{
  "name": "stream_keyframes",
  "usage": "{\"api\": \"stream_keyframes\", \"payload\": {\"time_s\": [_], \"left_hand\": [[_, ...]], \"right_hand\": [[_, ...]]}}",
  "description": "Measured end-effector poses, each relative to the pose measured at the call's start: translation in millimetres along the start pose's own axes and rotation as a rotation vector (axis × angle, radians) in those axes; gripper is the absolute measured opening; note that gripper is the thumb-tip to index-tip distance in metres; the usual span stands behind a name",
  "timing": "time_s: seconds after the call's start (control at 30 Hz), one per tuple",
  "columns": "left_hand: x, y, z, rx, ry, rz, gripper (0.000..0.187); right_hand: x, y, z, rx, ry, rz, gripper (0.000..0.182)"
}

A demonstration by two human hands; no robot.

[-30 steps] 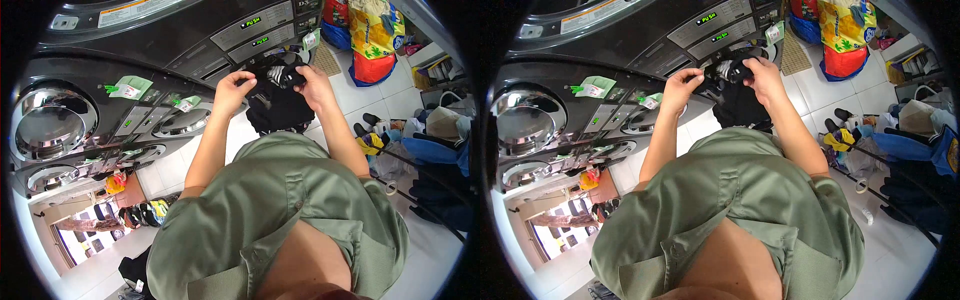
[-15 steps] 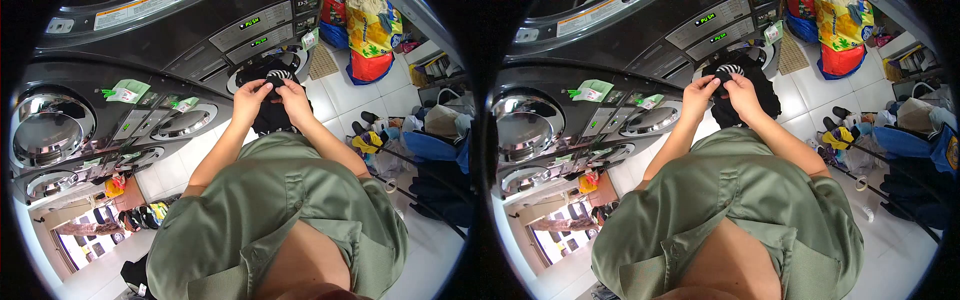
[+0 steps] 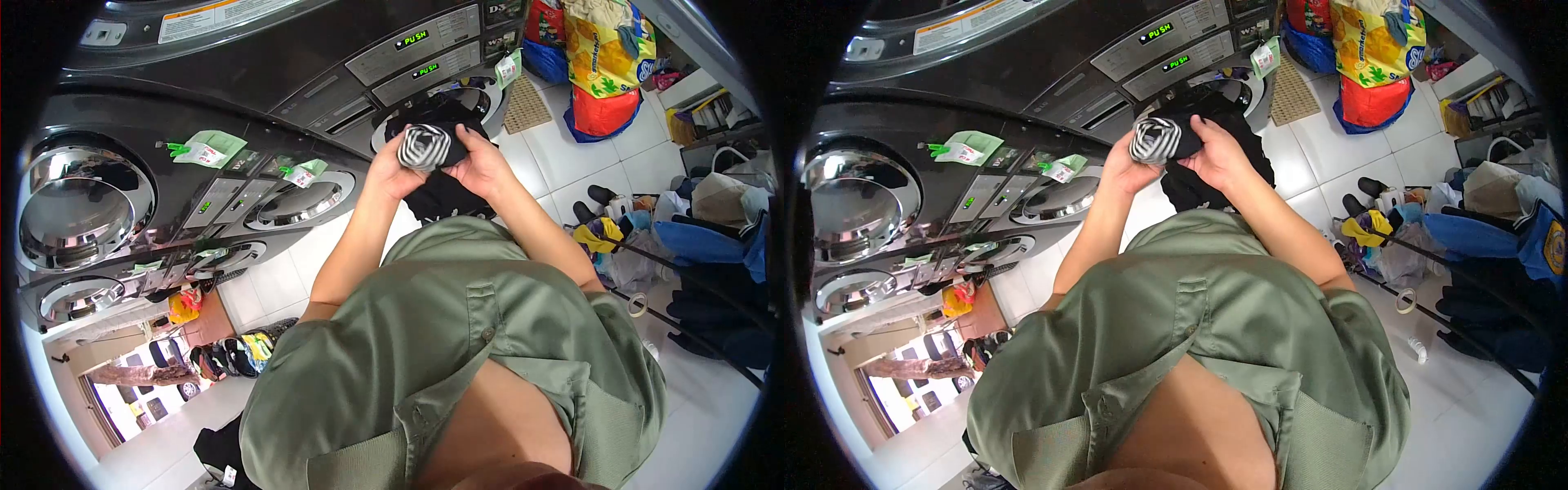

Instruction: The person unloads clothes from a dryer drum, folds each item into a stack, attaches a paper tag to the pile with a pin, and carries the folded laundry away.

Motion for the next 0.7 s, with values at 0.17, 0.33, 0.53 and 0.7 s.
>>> {"api": "stream_keyframes", "payload": {"time_s": [0.17, 0.33, 0.53, 0.7], "left_hand": [[6, -7, -4, -0.105, -0.068, -0.07, 0.029], [18, 22, 15, 0.471, 0.218, -0.483, 0.033], [63, 58, -13, 0.587, 0.302, -1.088, 0.017], [229, 97, -56, 1.178, -0.003, -1.541, 0.015]], "right_hand": [[12, -3, 13, -0.013, 0.051, 0.359, 0.023], [14, -37, 11, -0.337, 0.035, 0.755, 0.022], [43, -131, -15, -0.59, 0.079, 0.723, 0.022], [66, -319, -87, -1.411, 0.313, 1.128, 0.025]]}}
Point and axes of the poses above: each hand's wrist, its own z-axis away from the middle knuckle, its own x-axis out of the palm, y = z × x, the point moved 8 cm from there along -z, towards the middle knuckle, and after that the axes turned 12 degrees about -x, right-handed, at the moved point
